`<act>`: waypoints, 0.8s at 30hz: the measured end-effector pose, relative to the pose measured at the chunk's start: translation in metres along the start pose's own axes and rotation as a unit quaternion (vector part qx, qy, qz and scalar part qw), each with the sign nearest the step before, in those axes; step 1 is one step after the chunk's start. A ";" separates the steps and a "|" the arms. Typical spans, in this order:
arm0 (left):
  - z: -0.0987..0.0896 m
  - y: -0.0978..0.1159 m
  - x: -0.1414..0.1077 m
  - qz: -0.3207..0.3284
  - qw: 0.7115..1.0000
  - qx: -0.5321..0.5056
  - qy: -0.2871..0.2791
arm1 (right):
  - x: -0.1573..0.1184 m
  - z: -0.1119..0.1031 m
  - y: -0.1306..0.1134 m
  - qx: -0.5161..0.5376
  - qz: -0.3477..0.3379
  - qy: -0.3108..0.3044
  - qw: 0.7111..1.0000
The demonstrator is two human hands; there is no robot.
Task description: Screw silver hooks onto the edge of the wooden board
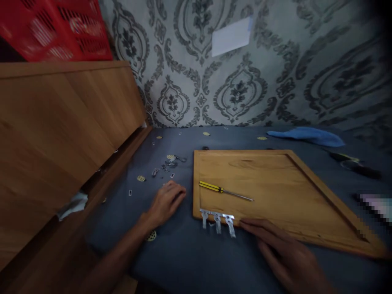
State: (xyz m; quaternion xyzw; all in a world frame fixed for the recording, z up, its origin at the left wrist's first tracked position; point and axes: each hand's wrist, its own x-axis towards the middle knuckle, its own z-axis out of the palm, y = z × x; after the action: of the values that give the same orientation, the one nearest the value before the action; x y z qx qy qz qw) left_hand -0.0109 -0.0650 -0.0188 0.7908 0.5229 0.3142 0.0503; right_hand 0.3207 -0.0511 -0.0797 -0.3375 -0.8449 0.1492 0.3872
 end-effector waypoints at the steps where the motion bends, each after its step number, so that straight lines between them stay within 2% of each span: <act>1: 0.000 -0.003 -0.006 -0.007 1.000 0.007 0.005 | -0.003 0.003 0.005 -0.002 0.003 0.011 1.000; 6: -0.016 -0.038 -0.013 -0.096 0.993 0.048 0.053 | -0.012 0.010 0.025 -0.020 0.029 0.038 0.999; 9: -0.030 -0.065 -0.014 -0.168 0.980 0.072 0.080 | -0.010 0.007 0.024 -0.020 0.047 0.037 0.998; 12: -0.035 -0.082 -0.016 -0.204 0.973 0.087 0.067 | -0.002 0.002 0.018 -0.013 0.054 0.027 0.998; 15: -0.030 -0.088 -0.016 -0.203 0.973 0.105 0.029 | 0.006 -0.004 0.010 -0.006 0.047 0.018 0.999; 19: -0.023 -0.086 -0.011 -0.187 0.972 0.141 -0.020 | 0.015 -0.012 -0.002 0.004 0.040 0.008 0.999; 24: -0.025 -0.079 -0.006 -0.168 0.966 0.182 -0.070 | 0.022 -0.015 -0.020 0.017 0.071 0.003 0.997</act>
State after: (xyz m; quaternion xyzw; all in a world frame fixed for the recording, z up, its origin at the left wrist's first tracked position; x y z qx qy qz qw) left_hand -0.0893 -0.0410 -0.0334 0.7076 0.6916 0.1447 -0.0061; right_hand 0.3123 -0.0513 -0.0475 -0.3904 -0.8150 0.1894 0.3840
